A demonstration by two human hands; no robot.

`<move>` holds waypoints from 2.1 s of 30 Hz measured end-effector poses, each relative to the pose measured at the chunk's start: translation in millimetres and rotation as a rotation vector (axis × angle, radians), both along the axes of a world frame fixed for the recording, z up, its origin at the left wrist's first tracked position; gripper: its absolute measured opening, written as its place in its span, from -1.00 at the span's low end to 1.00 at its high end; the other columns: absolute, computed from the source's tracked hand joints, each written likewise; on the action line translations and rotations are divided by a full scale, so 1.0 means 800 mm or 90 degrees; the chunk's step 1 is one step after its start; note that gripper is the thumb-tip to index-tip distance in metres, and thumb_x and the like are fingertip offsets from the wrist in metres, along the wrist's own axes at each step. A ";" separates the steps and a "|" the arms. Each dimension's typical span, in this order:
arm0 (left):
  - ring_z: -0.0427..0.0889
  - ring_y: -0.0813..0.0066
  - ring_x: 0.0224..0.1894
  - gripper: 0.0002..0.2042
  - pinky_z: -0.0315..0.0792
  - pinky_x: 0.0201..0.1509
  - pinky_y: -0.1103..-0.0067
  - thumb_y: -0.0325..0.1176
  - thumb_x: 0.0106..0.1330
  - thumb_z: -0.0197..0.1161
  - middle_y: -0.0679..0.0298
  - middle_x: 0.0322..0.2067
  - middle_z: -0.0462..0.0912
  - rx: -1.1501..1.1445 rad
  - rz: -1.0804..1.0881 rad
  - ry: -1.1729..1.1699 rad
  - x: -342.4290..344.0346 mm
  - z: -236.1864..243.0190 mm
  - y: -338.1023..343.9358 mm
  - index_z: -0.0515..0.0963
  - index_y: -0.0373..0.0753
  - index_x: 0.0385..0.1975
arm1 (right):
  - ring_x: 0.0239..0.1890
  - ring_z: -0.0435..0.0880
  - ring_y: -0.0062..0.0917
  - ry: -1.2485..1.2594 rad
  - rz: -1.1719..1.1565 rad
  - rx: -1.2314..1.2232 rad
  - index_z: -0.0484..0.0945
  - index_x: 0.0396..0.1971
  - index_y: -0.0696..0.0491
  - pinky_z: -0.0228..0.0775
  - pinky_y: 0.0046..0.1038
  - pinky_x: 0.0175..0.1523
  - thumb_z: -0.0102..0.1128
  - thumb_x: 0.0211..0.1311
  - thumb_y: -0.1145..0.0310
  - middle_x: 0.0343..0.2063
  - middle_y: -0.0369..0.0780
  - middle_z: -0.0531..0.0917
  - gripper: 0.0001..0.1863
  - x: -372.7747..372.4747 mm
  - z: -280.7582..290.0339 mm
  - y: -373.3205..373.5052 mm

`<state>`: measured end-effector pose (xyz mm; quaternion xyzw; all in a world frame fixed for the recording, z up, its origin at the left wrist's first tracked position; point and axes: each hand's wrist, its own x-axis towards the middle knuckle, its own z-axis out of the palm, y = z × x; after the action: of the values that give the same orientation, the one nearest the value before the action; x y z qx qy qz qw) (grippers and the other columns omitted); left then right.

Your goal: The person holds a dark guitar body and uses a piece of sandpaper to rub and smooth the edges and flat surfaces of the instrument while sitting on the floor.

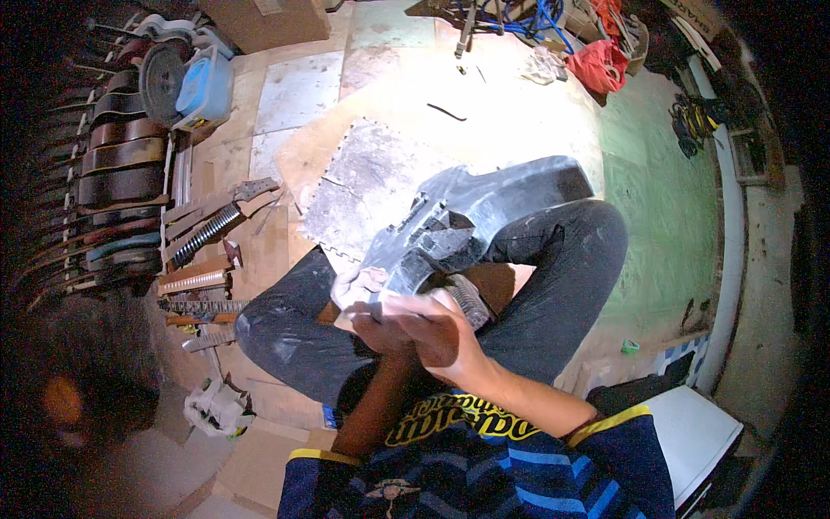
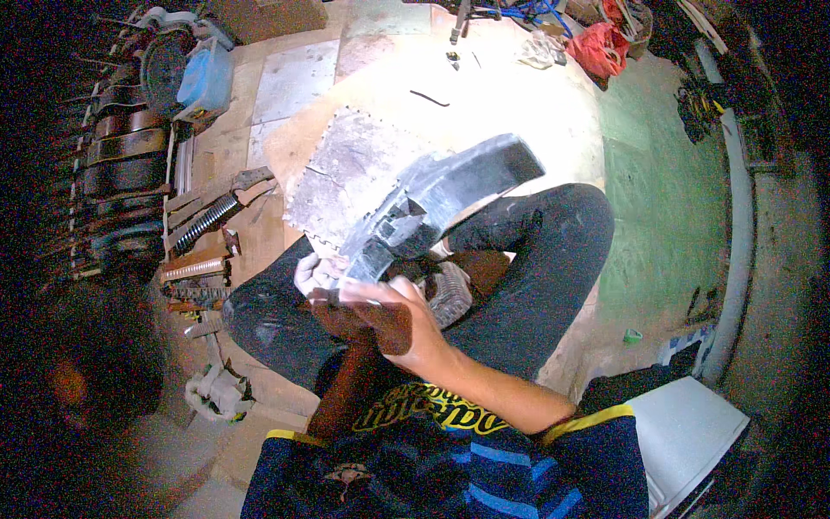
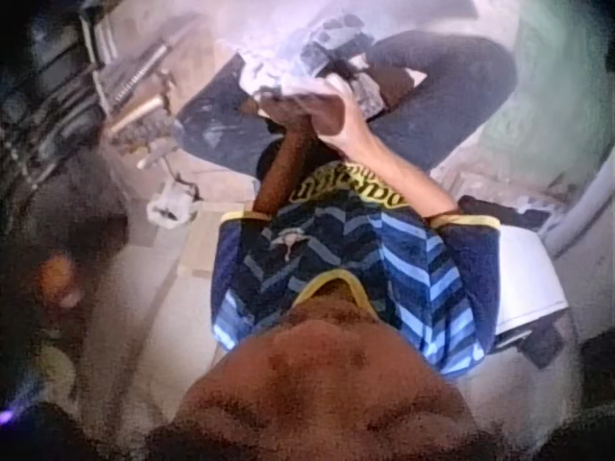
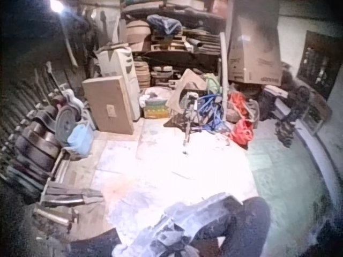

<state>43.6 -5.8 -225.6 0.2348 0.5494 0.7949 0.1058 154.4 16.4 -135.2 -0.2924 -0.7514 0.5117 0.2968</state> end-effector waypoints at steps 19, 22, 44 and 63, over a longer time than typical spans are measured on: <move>0.48 0.37 -0.17 -0.44 0.43 0.05 0.39 0.16 0.38 -0.02 0.20 -0.19 0.46 0.000 -0.006 -0.187 0.004 0.029 0.007 0.25 -0.13 0.17 | 0.03 0.57 -0.22 0.027 0.008 -0.155 0.62 0.14 -0.03 0.38 -0.26 0.16 0.35 0.00 0.57 0.17 -0.28 0.59 -0.41 -0.006 0.000 -0.001; 0.46 0.36 -0.17 -0.45 0.42 0.05 0.40 0.14 0.37 -0.01 0.21 -0.20 0.44 0.019 -0.007 -0.090 -0.005 -0.003 0.000 0.27 -0.16 0.15 | 0.00 0.57 -0.20 -0.005 0.052 0.022 0.63 0.13 -0.05 0.38 -0.25 0.15 0.36 0.05 0.48 0.19 -0.25 0.58 -0.46 0.006 0.008 -0.007; 0.46 0.36 -0.10 -0.45 0.45 0.00 0.40 0.09 0.38 0.01 0.19 -0.11 0.42 -0.067 -0.122 -0.264 0.002 0.082 0.009 0.30 -0.25 0.13 | 0.05 0.58 -0.24 0.006 0.116 0.023 0.57 0.22 -0.02 0.39 -0.28 0.11 0.34 0.04 0.46 0.22 -0.17 0.56 -0.38 -0.001 0.021 0.018; 0.42 0.38 -0.05 -0.58 0.38 0.10 0.40 -0.09 0.38 0.03 0.21 -0.15 0.39 -0.006 -0.123 -0.311 0.006 0.068 0.004 0.30 -0.25 0.08 | 0.13 0.61 -0.17 -0.067 0.044 0.017 0.59 0.16 0.15 0.41 -0.29 0.26 0.07 0.05 0.74 0.13 -0.04 0.60 -0.42 -0.012 0.019 0.026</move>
<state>48.7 -2.6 -170.8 0.0867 0.4861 0.8118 0.3115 144.7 36.8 -120.2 -0.2888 -0.7823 0.4955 0.2432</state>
